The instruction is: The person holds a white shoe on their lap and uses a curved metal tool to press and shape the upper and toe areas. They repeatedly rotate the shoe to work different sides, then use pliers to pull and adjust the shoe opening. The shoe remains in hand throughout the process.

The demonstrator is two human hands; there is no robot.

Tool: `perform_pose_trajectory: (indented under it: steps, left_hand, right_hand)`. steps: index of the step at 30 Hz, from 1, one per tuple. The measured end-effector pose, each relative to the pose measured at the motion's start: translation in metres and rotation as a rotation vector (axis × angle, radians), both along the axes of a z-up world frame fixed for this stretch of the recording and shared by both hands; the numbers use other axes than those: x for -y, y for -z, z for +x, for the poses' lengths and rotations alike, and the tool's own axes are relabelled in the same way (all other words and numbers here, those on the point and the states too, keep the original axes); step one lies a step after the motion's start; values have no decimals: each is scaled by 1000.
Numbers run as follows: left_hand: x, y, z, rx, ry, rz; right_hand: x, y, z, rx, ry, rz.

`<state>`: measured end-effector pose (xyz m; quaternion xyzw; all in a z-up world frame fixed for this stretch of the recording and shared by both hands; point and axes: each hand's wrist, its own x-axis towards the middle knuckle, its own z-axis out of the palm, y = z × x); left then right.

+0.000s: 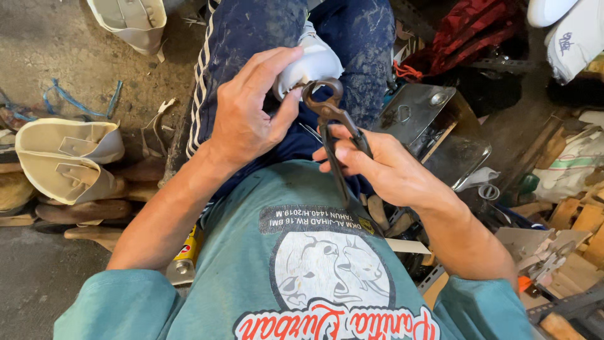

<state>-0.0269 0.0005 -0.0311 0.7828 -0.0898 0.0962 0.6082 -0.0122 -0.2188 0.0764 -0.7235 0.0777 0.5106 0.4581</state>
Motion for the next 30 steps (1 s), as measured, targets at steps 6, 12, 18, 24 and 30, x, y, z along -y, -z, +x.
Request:
perform_pose_trajectory:
  steps: [6, 12, 18, 24, 30]
  left_hand:
    - [-16, 4, 2, -66, 19, -27]
    - [-21, 0, -3, -106, 107, -4]
    - [-15, 6, -17, -80, 185, -47]
    - [-3, 13, -29, 159, 204, -21]
    - [-8, 22, -27, 160, 186, -30]
  right_hand:
    - [-16, 7, -10, -198, 81, -88]
    - [-29, -1, -6, -209, 101, -55]
    - [-25, -24, -2, -274, 100, -109]
    - [-21, -49, -3, -265, -102, -198]
    - [-34, -48, -3, -110, -293, -341]
